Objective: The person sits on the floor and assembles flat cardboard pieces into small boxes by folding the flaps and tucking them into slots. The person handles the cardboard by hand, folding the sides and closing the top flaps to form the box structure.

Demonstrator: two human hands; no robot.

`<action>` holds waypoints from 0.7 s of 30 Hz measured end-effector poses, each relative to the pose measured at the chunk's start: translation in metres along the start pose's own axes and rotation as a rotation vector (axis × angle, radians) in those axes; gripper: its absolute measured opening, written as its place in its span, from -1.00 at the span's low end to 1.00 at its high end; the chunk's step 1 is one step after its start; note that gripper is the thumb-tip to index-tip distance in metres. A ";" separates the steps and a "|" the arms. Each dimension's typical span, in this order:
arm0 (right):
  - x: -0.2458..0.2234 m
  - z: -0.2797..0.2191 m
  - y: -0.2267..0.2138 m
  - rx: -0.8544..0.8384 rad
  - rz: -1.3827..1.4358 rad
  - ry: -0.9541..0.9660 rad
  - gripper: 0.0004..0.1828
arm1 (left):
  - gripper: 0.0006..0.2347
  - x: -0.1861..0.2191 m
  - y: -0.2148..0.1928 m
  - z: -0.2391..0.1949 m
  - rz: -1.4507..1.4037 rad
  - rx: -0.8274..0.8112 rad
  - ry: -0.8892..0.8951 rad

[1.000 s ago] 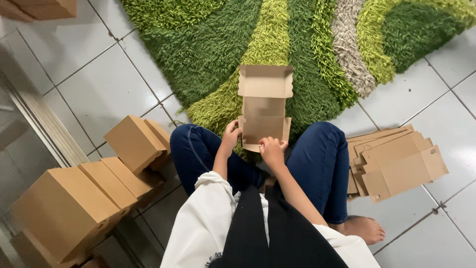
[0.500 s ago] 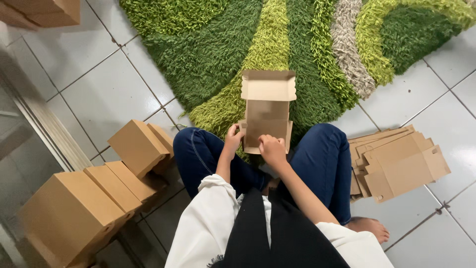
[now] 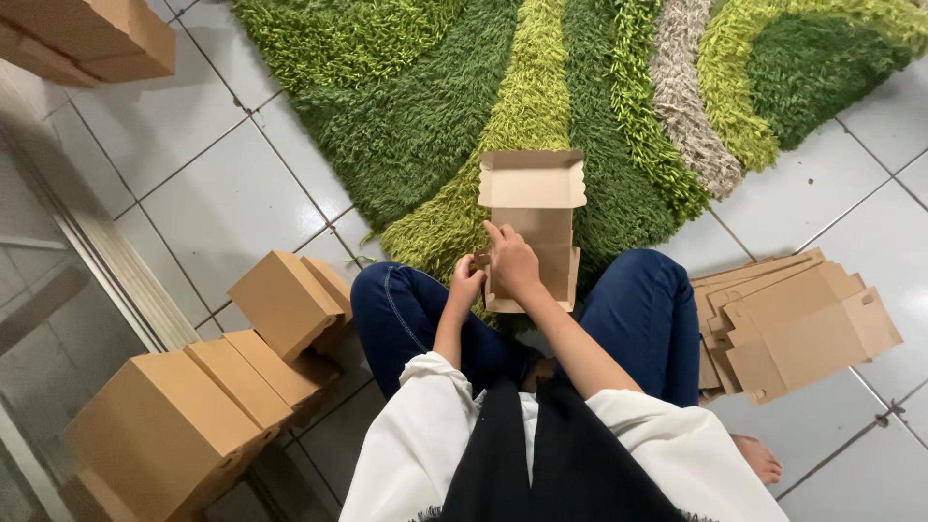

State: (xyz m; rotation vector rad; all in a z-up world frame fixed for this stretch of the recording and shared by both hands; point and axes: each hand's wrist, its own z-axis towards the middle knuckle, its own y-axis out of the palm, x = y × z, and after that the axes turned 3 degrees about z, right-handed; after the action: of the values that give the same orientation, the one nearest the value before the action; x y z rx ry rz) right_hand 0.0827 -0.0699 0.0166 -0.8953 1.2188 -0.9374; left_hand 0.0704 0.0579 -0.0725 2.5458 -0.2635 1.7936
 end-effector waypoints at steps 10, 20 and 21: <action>0.032 -0.002 0.013 0.100 0.692 0.190 -0.85 | -0.80 0.026 0.006 -0.006 0.101 0.032 0.024; 0.015 0.008 -0.013 -0.021 0.693 0.230 -0.60 | -0.74 0.009 0.015 -0.003 0.118 0.044 0.067; 0.008 0.012 -0.021 -0.065 0.686 0.202 -0.52 | -0.75 0.003 0.015 -0.001 0.101 0.055 0.069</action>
State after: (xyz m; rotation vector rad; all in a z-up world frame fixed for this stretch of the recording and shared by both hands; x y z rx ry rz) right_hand 0.0931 -0.0841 0.0350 -0.3771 1.5936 -0.4376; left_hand 0.0686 0.0426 -0.0707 2.5439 -0.3523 1.9465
